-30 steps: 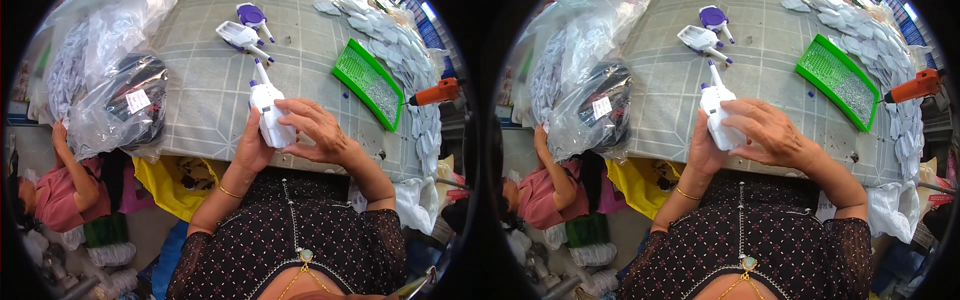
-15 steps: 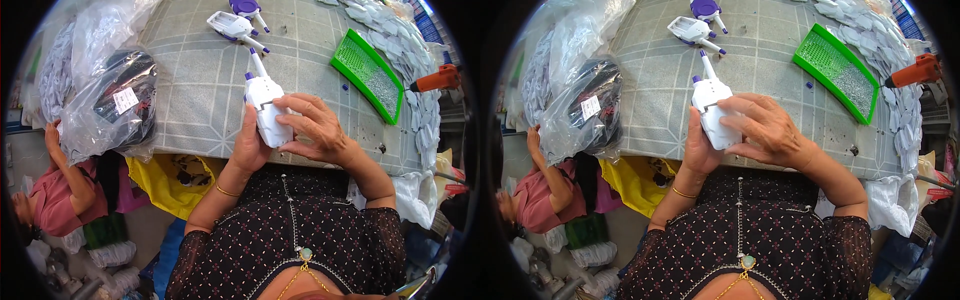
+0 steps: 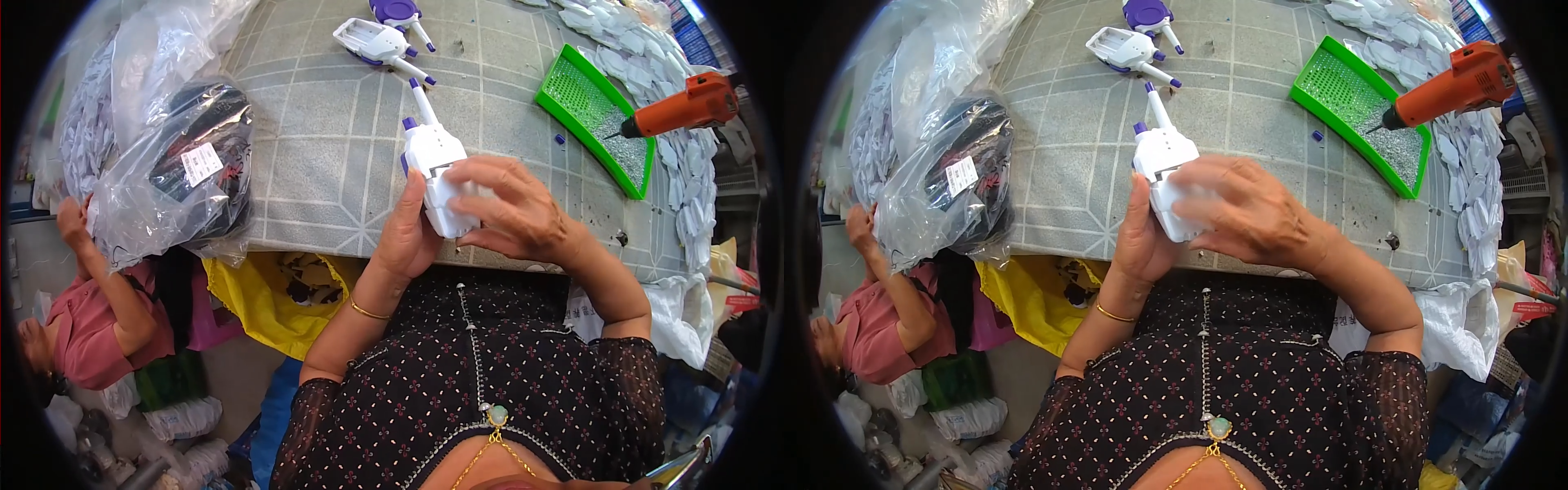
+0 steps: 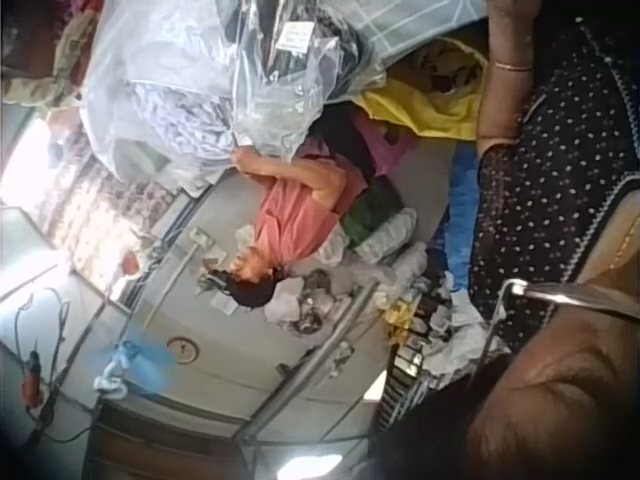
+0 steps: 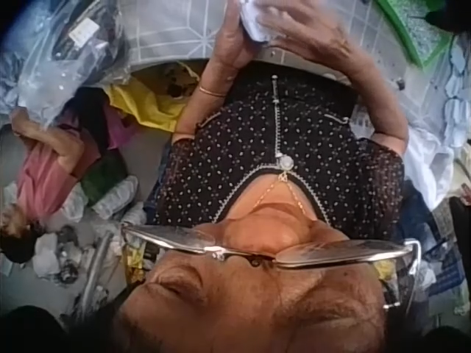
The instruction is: Assembling toy walkie-talkies by joining plastic casing pieces and securing them with an electric screwdriver.
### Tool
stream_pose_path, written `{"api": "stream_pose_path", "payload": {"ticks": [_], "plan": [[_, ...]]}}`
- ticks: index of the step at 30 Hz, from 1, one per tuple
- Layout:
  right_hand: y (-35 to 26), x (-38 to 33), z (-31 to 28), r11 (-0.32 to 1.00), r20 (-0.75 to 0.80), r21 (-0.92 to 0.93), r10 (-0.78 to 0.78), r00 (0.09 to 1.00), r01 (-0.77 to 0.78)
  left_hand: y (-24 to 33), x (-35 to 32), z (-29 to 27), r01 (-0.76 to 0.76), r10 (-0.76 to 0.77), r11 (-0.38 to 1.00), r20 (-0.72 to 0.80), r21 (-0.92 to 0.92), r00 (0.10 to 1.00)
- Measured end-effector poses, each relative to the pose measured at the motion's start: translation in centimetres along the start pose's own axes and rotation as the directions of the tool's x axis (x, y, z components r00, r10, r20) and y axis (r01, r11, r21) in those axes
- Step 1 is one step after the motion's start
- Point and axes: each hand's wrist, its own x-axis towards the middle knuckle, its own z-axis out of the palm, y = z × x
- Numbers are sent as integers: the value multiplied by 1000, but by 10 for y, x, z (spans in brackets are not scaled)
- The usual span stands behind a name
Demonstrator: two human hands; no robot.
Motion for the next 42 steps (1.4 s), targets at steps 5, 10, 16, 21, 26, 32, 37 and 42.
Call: {"api": "stream_pose_path", "payload": {"ticks": [5,10,16,21,26,32,37,42], "plan": [[0,-3,-1,991,-69,41,127,989,-125,5,1,3,25,-27,1000,120,19,992],[6,-1,-5,983,-15,151,107,994,-103,3,2,3,10,-10,1000,75,11,997],[1,7,-9,986,20,-9,169,985,-169,7,3,2,56,-53,998,124,-19,991],[3,3,-5,973,18,88,211,977,-212,4,4,-3,39,-35,999,183,-20,982],[3,5,-12,988,46,-14,155,987,-155,3,3,-1,23,-23,1000,152,-4,988],[-4,7,-10,989,40,-122,93,995,-88,-2,1,0,-6,8,999,59,-40,998],[1,0,-8,989,61,-133,71,996,-62,2,-1,0,-3,0,999,80,34,997],[9,9,-6,991,28,28,126,992,-127,3,-2,-2,25,-29,999,134,28,991]]}}
